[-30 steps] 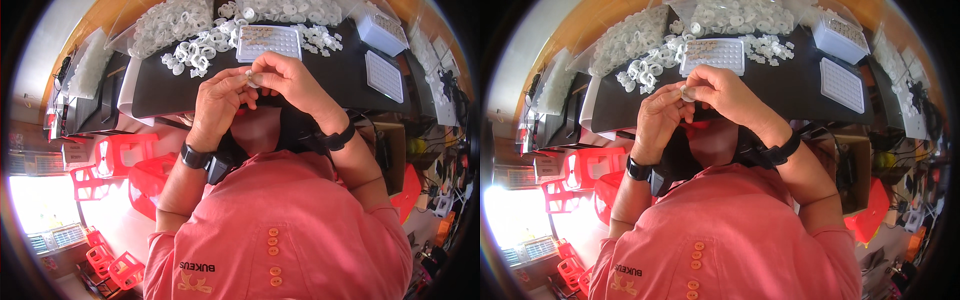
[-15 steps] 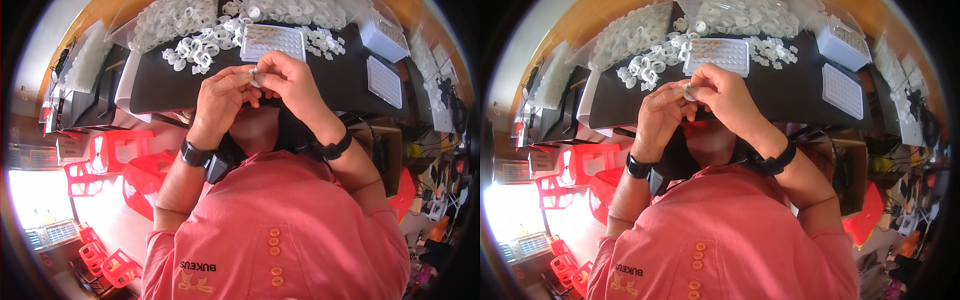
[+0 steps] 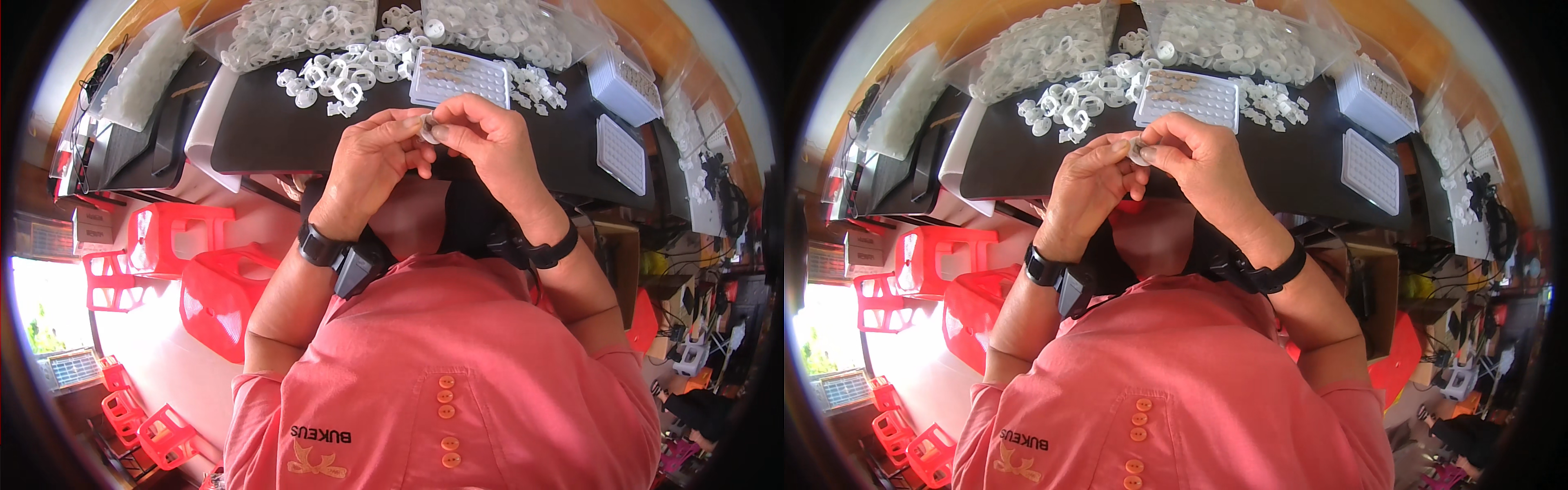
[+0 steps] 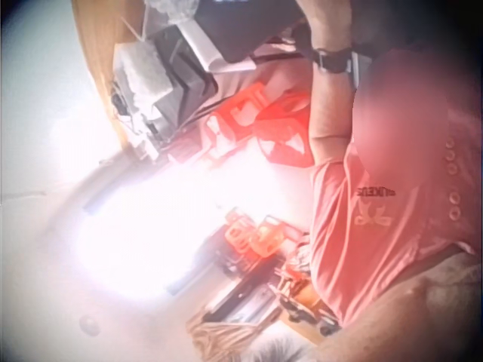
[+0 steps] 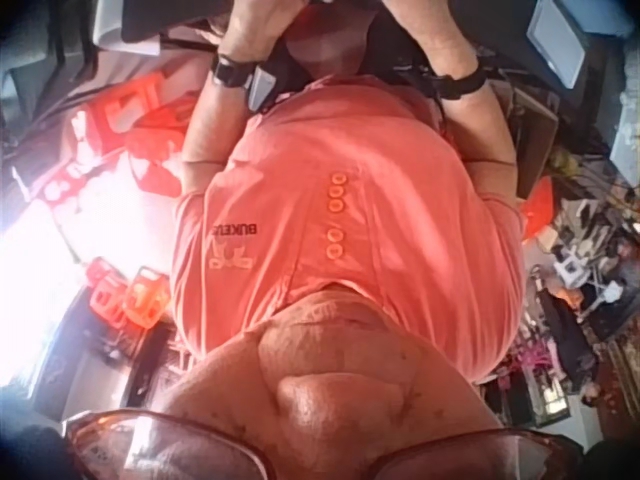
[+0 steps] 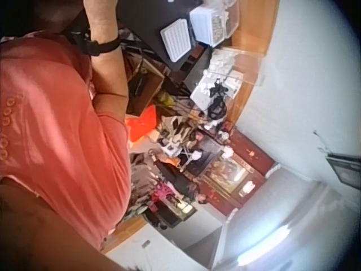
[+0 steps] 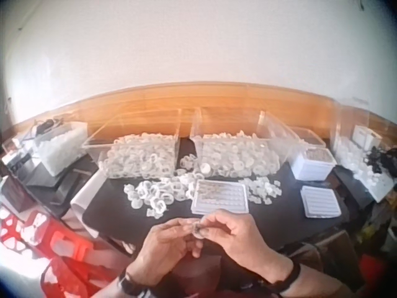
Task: Inserting metal components into white plastic clips by hand.
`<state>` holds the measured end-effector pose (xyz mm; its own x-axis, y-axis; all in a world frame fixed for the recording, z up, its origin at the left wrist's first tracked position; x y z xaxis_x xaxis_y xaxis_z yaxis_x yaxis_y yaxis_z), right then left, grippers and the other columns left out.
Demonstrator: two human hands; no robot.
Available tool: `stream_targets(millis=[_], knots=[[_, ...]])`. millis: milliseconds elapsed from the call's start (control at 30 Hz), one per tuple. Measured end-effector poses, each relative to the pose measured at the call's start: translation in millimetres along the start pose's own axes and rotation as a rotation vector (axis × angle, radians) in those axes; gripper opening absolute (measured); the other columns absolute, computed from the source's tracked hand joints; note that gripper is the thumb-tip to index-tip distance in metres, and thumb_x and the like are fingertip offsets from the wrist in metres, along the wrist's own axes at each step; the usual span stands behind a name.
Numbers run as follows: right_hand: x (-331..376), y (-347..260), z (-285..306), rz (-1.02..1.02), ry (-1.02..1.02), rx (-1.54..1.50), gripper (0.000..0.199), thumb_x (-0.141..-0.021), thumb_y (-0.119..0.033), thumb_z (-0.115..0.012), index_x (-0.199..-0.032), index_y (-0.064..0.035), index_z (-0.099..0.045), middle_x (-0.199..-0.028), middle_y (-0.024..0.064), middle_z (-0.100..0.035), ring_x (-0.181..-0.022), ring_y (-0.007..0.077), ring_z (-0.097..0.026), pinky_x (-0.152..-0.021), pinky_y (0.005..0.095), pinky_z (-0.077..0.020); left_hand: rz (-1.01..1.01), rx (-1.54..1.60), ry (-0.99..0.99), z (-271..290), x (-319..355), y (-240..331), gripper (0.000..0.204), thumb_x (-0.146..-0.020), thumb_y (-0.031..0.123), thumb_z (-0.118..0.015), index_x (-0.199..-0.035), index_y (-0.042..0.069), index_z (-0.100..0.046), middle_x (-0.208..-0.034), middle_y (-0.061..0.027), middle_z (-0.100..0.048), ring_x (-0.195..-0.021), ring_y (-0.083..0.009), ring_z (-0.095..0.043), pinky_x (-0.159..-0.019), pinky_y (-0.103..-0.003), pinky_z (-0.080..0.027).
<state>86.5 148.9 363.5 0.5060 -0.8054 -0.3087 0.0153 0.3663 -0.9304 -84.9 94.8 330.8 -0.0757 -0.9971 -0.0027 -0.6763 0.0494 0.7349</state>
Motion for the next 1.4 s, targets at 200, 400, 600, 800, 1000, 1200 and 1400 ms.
stream_targets(millis=[200,400,600,800,1000,1200,1400], knots=[[-4.4,-5.6,7.4,-0.112,-0.107,-0.035,0.006,-0.089,-0.003,-0.070,-0.093,0.0008,-0.068,-0.078,0.0019,-0.068,-0.071,0.0060,-0.059,-0.064,0.0244,-0.0486,0.001,0.000,0.001,-1.8,3.0,0.3,0.023,-0.098,0.011,-0.061,-0.111,-0.008,-0.064,-0.101,-0.0159,-0.068,-0.079,-0.0224,-0.067,-0.064,-0.033,-0.054],[-0.4,-3.0,0.2,0.040,0.039,0.090,0.004,-0.088,-0.002,-0.071,-0.091,0.0002,-0.069,-0.078,0.0002,-0.068,-0.069,0.0059,-0.058,-0.061,0.0243,-0.0469,-0.013,0.029,0.042,-0.8,0.1,-1.3,0.023,-0.096,0.010,-0.064,-0.110,-0.008,-0.064,-0.098,-0.0158,-0.068,-0.078,-0.0223,-0.067,-0.063,-0.033,-0.054],[-3.4,-10.7,9.2,-0.202,-0.076,-0.079,0.007,-0.086,-0.006,-0.073,-0.088,0.0001,-0.070,-0.076,-0.0005,-0.067,-0.072,0.0069,-0.060,-0.067,0.0242,-0.0492,-0.014,-0.031,0.069,-6.0,2.9,-0.3,0.024,-0.096,0.011,-0.065,-0.110,-0.008,-0.064,-0.097,-0.0153,-0.068,-0.076,-0.0223,-0.067,-0.063,-0.033,-0.054],[2.0,-5.0,6.2,-0.087,-0.072,-0.022,0.010,-0.087,-0.008,-0.074,-0.086,0.0006,-0.068,-0.080,0.0007,-0.068,-0.074,0.0075,-0.061,-0.069,0.0251,-0.0504,-0.033,-0.033,0.067,-6.3,2.2,-0.6,0.023,-0.096,0.010,-0.065,-0.110,-0.008,-0.064,-0.097,-0.0147,-0.068,-0.076,-0.0217,-0.067,-0.062,-0.033,-0.053],[6.7,-2.5,1.0,-0.047,-0.005,-0.147,0.008,-0.090,-0.006,-0.072,-0.092,0.0007,-0.068,-0.083,0.0022,-0.070,-0.078,0.0068,-0.064,-0.072,0.0250,-0.0521,-0.036,-0.061,0.030,-4.5,1.8,-1.0,0.025,-0.100,0.013,-0.059,-0.113,-0.007,-0.065,-0.096,-0.0118,-0.068,-0.079,-0.0215,-0.067,-0.061,-0.032,-0.053],[5.5,-2.1,0.4,-0.032,-0.004,-0.085,0.008,-0.091,-0.006,-0.072,-0.095,0.0010,-0.069,-0.085,0.0027,-0.072,-0.078,0.0075,-0.065,-0.072,0.0245,-0.0525,-0.025,-0.023,0.026,-0.3,0.6,-0.9,0.026,-0.100,0.014,-0.059,-0.113,-0.008,-0.065,-0.097,-0.0124,-0.068,-0.079,-0.0217,-0.067,-0.061,-0.032,-0.054],[5.5,-5.2,1.0,0.104,0.027,0.168,0.009,-0.090,-0.006,-0.072,-0.094,0.0010,-0.069,-0.082,0.0049,-0.072,-0.075,0.0081,-0.065,-0.068,0.0243,-0.0520,-0.028,-0.009,0.023,-2.4,1.7,-0.5,0.026,-0.100,0.013,-0.059,-0.114,-0.008,-0.065,-0.097,-0.0124,-0.069,-0.078,-0.0219,-0.067,-0.061,-0.032,-0.055]])
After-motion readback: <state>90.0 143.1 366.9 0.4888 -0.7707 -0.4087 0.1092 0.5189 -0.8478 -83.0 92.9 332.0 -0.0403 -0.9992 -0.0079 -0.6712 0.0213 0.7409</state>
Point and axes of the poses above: each hand's wrist, its own x-axis away from the middle knuckle, its own z-axis out of the back of the hand, y = z × x, the point moved 1 cm from there along -x, towards the middle knuckle
